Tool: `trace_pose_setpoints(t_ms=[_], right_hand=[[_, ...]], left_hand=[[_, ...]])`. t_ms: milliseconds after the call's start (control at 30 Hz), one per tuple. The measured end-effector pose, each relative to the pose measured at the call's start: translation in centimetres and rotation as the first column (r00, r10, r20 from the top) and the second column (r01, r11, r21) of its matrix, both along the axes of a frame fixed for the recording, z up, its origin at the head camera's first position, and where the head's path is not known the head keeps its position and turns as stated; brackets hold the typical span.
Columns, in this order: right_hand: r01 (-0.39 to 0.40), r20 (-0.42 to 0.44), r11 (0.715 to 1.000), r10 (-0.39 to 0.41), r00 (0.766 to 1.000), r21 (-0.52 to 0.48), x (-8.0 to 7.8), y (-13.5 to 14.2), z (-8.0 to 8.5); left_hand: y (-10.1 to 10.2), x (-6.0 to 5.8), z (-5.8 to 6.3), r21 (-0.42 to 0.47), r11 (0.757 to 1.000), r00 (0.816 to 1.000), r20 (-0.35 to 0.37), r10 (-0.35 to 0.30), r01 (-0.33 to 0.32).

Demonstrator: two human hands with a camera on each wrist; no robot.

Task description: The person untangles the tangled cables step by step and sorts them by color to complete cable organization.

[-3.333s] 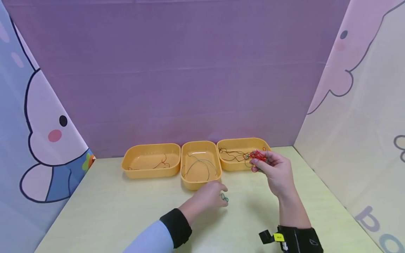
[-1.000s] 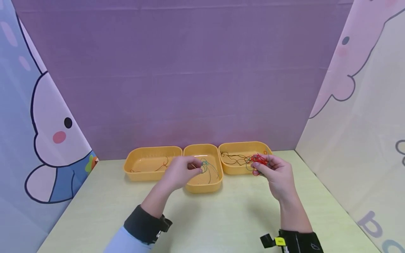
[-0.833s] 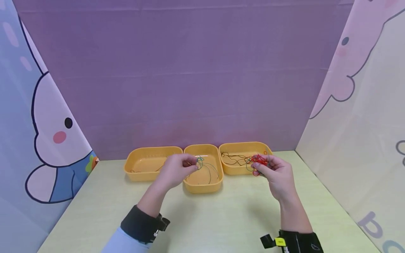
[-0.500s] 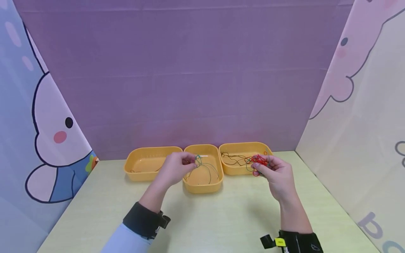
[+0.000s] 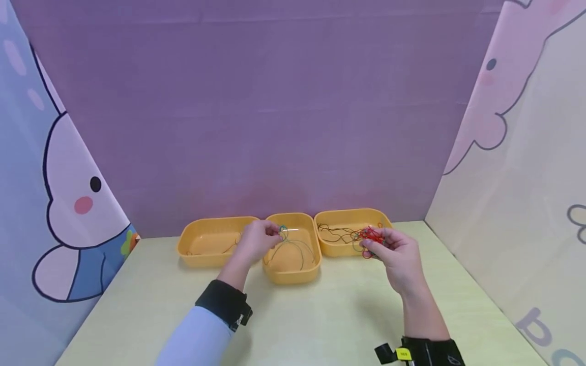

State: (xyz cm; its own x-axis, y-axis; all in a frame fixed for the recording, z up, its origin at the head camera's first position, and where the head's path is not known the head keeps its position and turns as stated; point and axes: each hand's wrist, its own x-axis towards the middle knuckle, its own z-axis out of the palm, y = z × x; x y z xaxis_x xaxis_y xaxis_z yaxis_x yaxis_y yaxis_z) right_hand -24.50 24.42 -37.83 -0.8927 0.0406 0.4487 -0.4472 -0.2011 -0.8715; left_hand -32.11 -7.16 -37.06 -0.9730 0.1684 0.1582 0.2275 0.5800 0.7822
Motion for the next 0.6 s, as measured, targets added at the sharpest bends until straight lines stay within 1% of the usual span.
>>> trace_pose_setpoints(t_ms=[100, 267, 400, 500, 600], right_hand=[[0.0, 0.0, 1.0, 0.0, 1.0, 0.003, -0.1, 0.0, -0.2], [0.006, 0.01, 1.0, -0.006, 1.0, 0.0, 0.0, 0.0, -0.2], [0.015, 0.025, 1.0, -0.015, 1.0, -0.003, 0.0, -0.1, -0.1], [0.014, 0.024, 1.0, -0.014, 1.0, -0.002, 0.0, -0.1, -0.1], [0.013, 0.022, 1.0, -0.013, 1.0, -0.001, 0.1, -0.1, 0.0]], left_hand=[[0.4, -0.8, -0.5, -0.009, 1.0, 1.0, 0.01, 0.012, -0.012], [0.6, -1.9, -0.6, -0.029, 0.999, 0.999, 0.029, 0.032, -0.031], [0.6, -2.1, -0.6, -0.06, 0.997, 0.998, 0.03, 0.057, -0.055], [0.6, -2.1, -0.6, -0.093, 0.993, 0.997, 0.017, 0.076, -0.074], [0.7, -2.1, -0.5, -0.111, 0.991, 0.997, 0.001, 0.081, -0.08]])
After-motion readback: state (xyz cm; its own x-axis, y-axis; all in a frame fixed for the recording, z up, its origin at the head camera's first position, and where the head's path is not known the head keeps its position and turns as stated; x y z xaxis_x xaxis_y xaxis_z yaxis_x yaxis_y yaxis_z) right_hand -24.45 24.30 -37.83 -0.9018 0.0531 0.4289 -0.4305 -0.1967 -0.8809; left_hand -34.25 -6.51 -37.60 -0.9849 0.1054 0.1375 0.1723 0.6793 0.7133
